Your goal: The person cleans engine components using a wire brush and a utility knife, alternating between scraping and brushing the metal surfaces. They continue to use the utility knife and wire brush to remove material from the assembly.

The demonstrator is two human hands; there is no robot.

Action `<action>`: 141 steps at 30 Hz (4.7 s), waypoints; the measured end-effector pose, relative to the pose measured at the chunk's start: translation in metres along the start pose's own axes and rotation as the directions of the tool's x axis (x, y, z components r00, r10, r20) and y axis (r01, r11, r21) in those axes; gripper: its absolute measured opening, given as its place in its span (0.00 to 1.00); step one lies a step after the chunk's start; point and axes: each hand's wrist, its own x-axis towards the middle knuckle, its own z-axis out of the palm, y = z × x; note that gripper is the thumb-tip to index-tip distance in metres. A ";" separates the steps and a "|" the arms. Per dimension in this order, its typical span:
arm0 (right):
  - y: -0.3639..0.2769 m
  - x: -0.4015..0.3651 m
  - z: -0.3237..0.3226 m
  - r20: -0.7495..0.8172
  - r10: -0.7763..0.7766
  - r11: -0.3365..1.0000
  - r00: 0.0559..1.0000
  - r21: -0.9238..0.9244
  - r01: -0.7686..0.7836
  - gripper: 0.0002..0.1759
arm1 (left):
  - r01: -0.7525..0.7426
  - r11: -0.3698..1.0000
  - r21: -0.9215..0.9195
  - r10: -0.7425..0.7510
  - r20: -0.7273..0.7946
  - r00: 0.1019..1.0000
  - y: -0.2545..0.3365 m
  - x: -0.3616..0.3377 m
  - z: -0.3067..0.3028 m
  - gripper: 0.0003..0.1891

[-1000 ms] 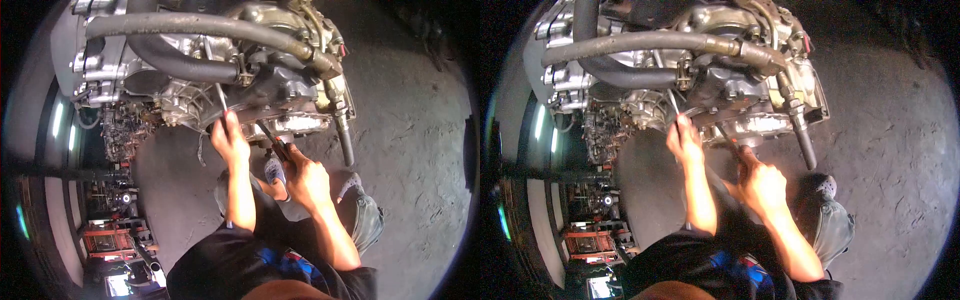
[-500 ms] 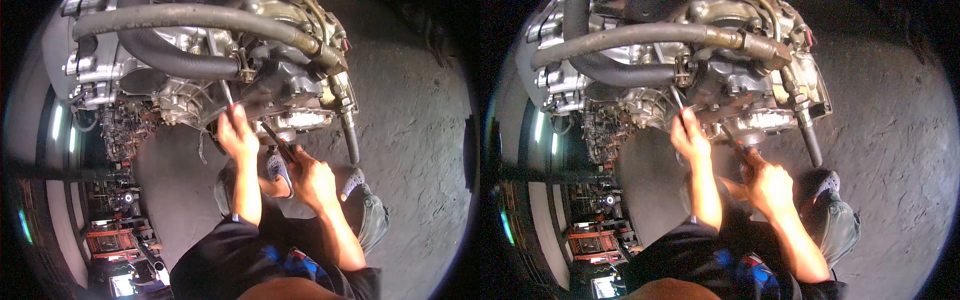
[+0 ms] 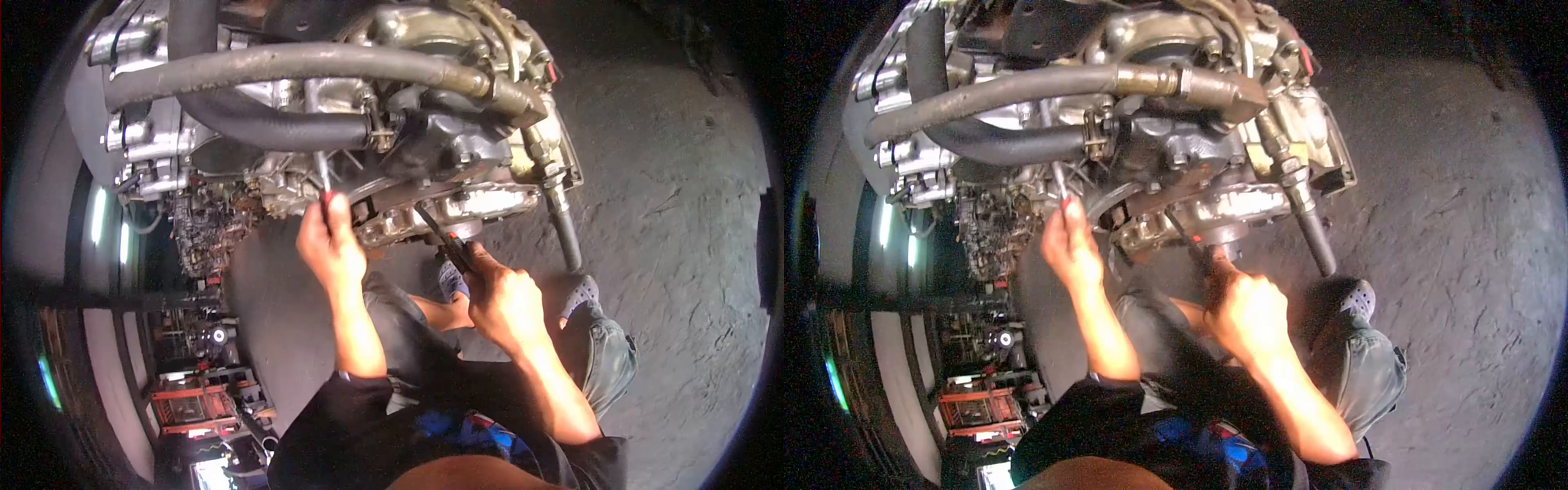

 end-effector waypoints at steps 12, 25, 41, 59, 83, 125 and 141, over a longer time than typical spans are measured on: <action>0.003 -0.007 0.009 0.003 -0.063 0.997 0.998 0.041 0.063 0.23 | -0.125 0.964 0.236 0.071 0.224 0.972 0.035 0.028 -0.040 0.21; -0.002 -0.007 0.003 -0.030 -0.055 0.997 0.998 0.056 0.056 0.23 | -0.102 0.992 0.078 0.095 0.089 0.991 0.008 0.008 -0.019 0.16; 0.008 -0.006 -0.001 -0.057 -0.047 0.999 0.997 0.023 0.048 0.22 | 0.028 0.941 -0.338 -0.052 -0.061 0.997 -0.030 -0.013 0.034 0.13; -0.003 0.005 0.012 -0.044 -0.046 0.998 0.998 -0.041 0.044 0.22 | 0.016 0.972 -0.236 0.033 0.200 0.979 -0.023 -0.001 0.020 0.17; -0.006 0.005 0.024 0.061 -0.198 0.845 0.978 0.517 0.139 0.15 | 0.100 0.709 -0.698 -0.165 -0.026 0.986 -0.073 -0.020 -0.102 0.22; -0.018 -0.003 0.112 0.648 -0.427 0.290 0.630 0.759 -0.583 0.29 | 0.270 0.650 -0.710 0.118 0.446 0.887 -0.171 -0.090 -0.117 0.17; -0.019 -0.010 0.110 0.659 -0.601 0.165 0.452 0.655 -0.737 0.29 | 0.277 0.692 -0.667 -0.159 0.233 0.959 -0.187 -0.077 -0.121 0.20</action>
